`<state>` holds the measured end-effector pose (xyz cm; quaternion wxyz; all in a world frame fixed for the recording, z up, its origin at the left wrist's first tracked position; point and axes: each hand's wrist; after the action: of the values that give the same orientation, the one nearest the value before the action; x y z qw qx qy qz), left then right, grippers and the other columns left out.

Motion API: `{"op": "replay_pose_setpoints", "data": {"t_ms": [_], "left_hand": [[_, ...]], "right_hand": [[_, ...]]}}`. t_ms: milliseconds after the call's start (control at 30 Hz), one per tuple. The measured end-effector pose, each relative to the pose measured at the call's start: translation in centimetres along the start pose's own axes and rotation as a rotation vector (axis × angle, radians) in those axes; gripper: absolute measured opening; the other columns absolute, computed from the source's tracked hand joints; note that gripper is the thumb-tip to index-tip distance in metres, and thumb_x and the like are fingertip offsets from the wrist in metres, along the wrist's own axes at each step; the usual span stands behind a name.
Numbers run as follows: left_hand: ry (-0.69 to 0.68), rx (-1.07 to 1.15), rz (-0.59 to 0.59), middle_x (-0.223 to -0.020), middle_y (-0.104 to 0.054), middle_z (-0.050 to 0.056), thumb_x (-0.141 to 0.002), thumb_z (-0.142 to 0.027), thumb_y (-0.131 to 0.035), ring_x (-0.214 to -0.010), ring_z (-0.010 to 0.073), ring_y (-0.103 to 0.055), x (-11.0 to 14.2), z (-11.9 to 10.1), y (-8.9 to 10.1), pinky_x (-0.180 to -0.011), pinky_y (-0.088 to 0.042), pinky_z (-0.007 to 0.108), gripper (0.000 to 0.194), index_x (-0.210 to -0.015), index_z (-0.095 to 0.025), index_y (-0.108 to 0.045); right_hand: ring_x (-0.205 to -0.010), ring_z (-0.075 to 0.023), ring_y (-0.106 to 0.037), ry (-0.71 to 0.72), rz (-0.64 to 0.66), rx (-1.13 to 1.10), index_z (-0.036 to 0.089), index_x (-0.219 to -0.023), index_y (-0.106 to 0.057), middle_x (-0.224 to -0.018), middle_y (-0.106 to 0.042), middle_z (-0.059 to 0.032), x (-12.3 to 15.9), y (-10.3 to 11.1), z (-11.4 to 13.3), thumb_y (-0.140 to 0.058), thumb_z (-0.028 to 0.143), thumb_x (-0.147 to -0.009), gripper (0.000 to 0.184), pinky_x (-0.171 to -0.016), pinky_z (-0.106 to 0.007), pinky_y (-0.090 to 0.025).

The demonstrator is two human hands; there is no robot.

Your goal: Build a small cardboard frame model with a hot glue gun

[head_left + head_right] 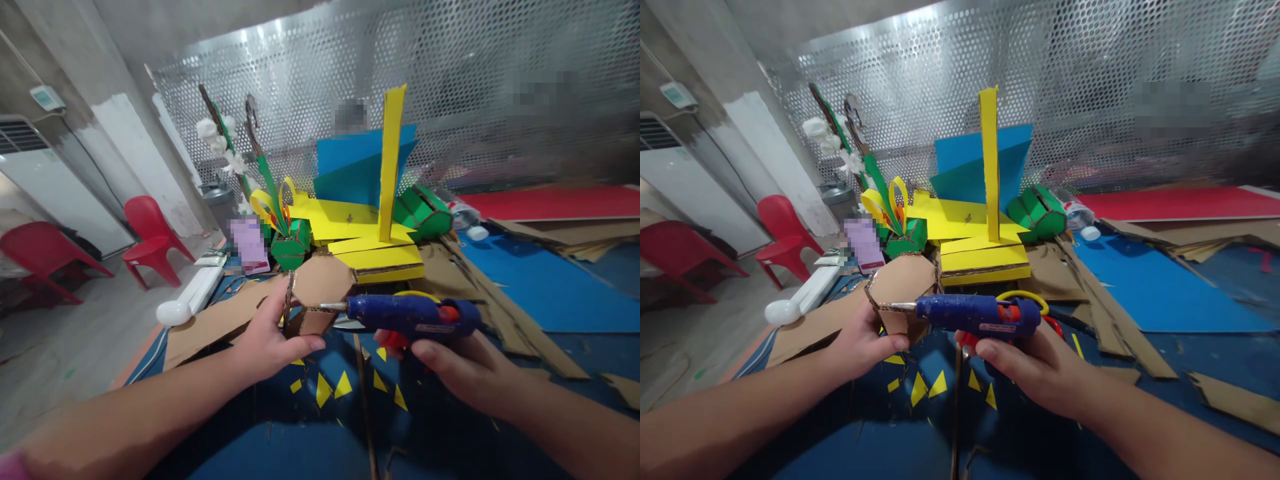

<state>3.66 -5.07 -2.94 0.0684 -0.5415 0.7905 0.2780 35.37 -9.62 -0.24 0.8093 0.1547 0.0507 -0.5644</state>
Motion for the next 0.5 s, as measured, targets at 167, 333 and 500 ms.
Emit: {"op": "replay_pose_setpoints", "data": {"t_ms": [167,333,500], "left_hand": [[0.032,-0.007,-0.002,-0.157,-0.066,0.016,-0.085,-0.063,-0.092,-0.149,0.0433,-0.060,0.1,-0.1,0.0,-0.126,-0.048,0.062,0.084,-0.155,-0.029,-0.060],[0.027,-0.013,-0.001,-0.161,-0.063,0.017,-0.084,-0.063,-0.093,-0.150,0.0440,-0.059,-0.1,-0.4,-0.1,-0.129,-0.045,0.063,0.097,-0.165,-0.028,-0.053],[0.023,-0.011,-0.009,-0.163,-0.063,0.017,-0.084,-0.062,-0.094,-0.150,0.0433,-0.059,0.0,-0.5,-0.1,-0.129,-0.045,0.061,0.098,-0.166,-0.028,-0.053]], "right_hand": [[-0.094,-0.0314,-0.089,-0.016,0.049,-0.037,0.025,-0.116,-0.091,-0.100,-0.091,-0.0132,0.4,0.4,-1.2,-0.077,0.066,-0.098,0.047,-0.091,-0.044,-0.073],[-0.087,-0.0306,-0.089,-0.027,0.002,-0.046,0.024,-0.108,-0.091,-0.096,-0.091,-0.0137,0.2,0.1,-1.0,-0.078,0.070,-0.095,0.049,-0.086,-0.043,-0.074],[-0.083,-0.0303,-0.088,-0.056,0.013,-0.069,0.024,-0.105,-0.090,-0.092,-0.090,-0.0139,0.1,-0.2,-0.4,-0.079,0.074,-0.092,0.054,-0.086,-0.044,-0.074]]}}
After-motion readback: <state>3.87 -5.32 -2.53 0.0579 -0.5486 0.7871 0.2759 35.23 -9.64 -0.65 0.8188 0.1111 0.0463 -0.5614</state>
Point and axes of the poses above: each hand's wrist, its own x-axis away from the middle knuckle, its own y-axis out of the back of the hand, z = x × y
